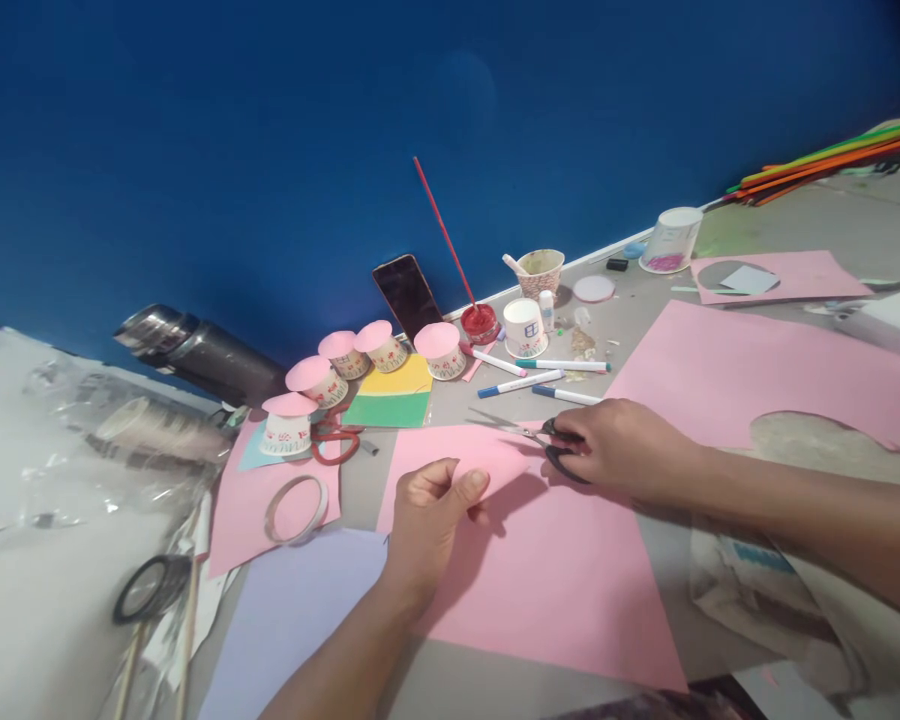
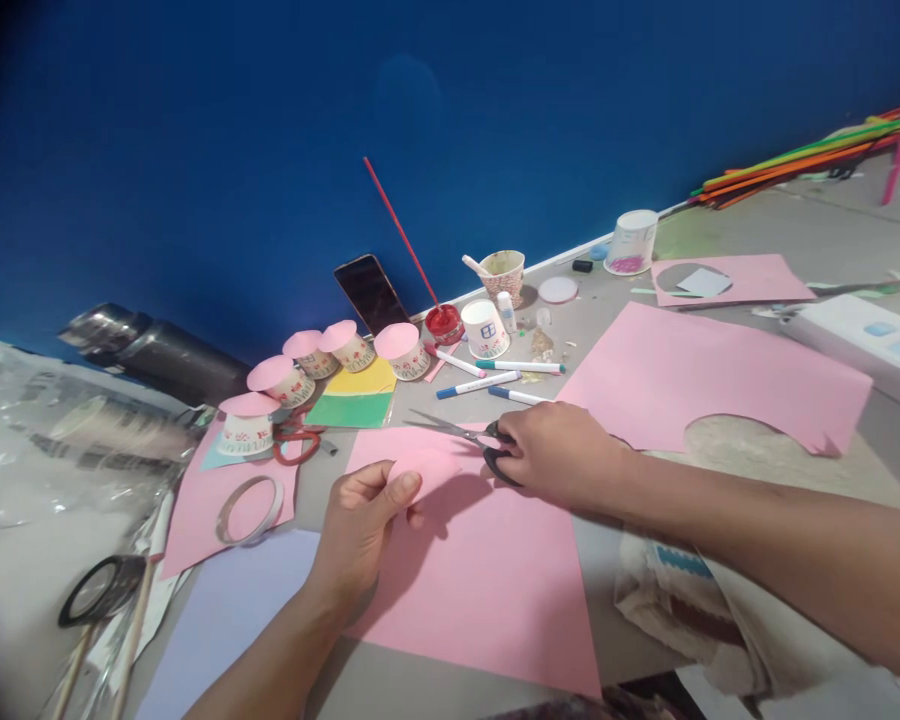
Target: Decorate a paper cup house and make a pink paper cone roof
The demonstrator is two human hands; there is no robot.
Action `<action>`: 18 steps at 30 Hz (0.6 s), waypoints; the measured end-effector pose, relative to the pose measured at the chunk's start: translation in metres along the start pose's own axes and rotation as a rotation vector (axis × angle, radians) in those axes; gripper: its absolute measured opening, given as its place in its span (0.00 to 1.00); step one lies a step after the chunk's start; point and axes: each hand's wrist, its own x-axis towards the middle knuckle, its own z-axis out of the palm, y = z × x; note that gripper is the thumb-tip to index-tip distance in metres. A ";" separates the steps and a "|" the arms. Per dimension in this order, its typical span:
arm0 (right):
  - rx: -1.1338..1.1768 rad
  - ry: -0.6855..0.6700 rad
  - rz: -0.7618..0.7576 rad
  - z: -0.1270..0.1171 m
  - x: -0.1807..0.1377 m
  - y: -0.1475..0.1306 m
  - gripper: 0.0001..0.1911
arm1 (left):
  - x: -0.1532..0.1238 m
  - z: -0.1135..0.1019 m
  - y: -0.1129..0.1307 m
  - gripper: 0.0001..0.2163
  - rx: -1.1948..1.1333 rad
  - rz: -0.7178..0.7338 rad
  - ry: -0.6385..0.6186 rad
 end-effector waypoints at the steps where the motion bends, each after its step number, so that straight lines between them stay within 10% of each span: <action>1: 0.212 -0.029 0.022 0.002 0.001 0.001 0.12 | 0.000 0.001 0.001 0.20 -0.006 -0.002 -0.005; 6: 1.189 -0.234 0.095 0.007 -0.002 -0.010 0.22 | -0.002 0.006 0.004 0.20 -0.040 -0.053 -0.033; 18: 1.242 -0.216 0.075 0.023 -0.010 -0.019 0.11 | -0.004 0.015 0.007 0.21 -0.037 -0.079 -0.060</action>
